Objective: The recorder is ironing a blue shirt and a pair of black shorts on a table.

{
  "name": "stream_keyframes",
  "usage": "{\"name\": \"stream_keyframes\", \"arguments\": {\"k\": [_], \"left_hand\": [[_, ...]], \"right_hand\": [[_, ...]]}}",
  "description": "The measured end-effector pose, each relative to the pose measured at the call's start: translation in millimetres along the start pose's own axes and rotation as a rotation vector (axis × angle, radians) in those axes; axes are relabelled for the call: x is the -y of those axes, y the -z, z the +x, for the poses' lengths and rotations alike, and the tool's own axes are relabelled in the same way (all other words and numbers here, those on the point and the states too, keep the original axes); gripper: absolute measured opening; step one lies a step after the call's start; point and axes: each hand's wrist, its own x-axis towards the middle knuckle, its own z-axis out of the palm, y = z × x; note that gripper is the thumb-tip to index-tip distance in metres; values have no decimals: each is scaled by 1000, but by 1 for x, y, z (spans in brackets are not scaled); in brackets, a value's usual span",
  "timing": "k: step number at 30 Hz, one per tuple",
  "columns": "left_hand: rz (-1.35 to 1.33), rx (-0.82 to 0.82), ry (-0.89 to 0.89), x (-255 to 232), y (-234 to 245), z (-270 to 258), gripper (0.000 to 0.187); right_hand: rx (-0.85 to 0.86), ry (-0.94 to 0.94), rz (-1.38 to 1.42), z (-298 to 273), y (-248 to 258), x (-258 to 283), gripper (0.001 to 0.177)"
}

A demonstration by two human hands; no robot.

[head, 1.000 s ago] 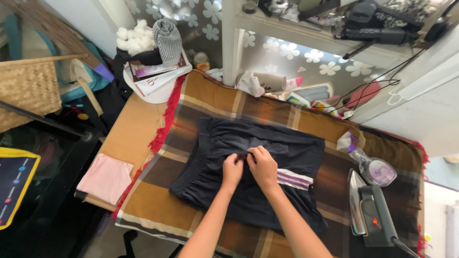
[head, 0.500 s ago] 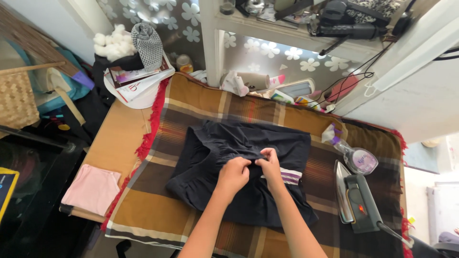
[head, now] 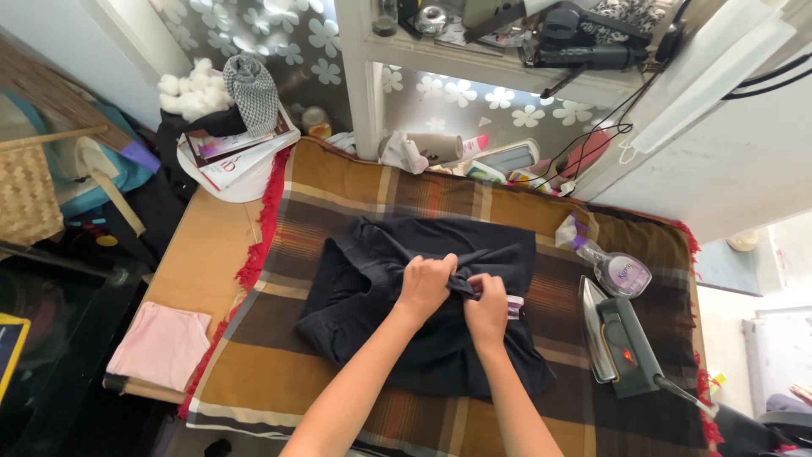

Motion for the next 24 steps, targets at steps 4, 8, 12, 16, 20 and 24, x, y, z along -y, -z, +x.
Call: {"name": "stream_keyframes", "arguments": {"k": [4,8,12,16,20,24], "left_hand": [[193,153,178,-6,4,1,10],[97,70,168,-8,16,2,34],[-121,118,-47,7,13,-3,47],[-468,265,31,21,2,-4,35],[-693,443,144,46,-23,-12,19],[-789,541,310,83,-65,-33,16]], "right_hand": [[117,-317,580,-13,-13,-23,14],[213,-518,981,-25,-16,-32,12],[272,-494,1076,-18,4,-19,13],[195,-441,883,-14,7,-20,11],[80,-383,700,-10,13,-13,12],[9,-304,501,-14,18,0,15]]}}
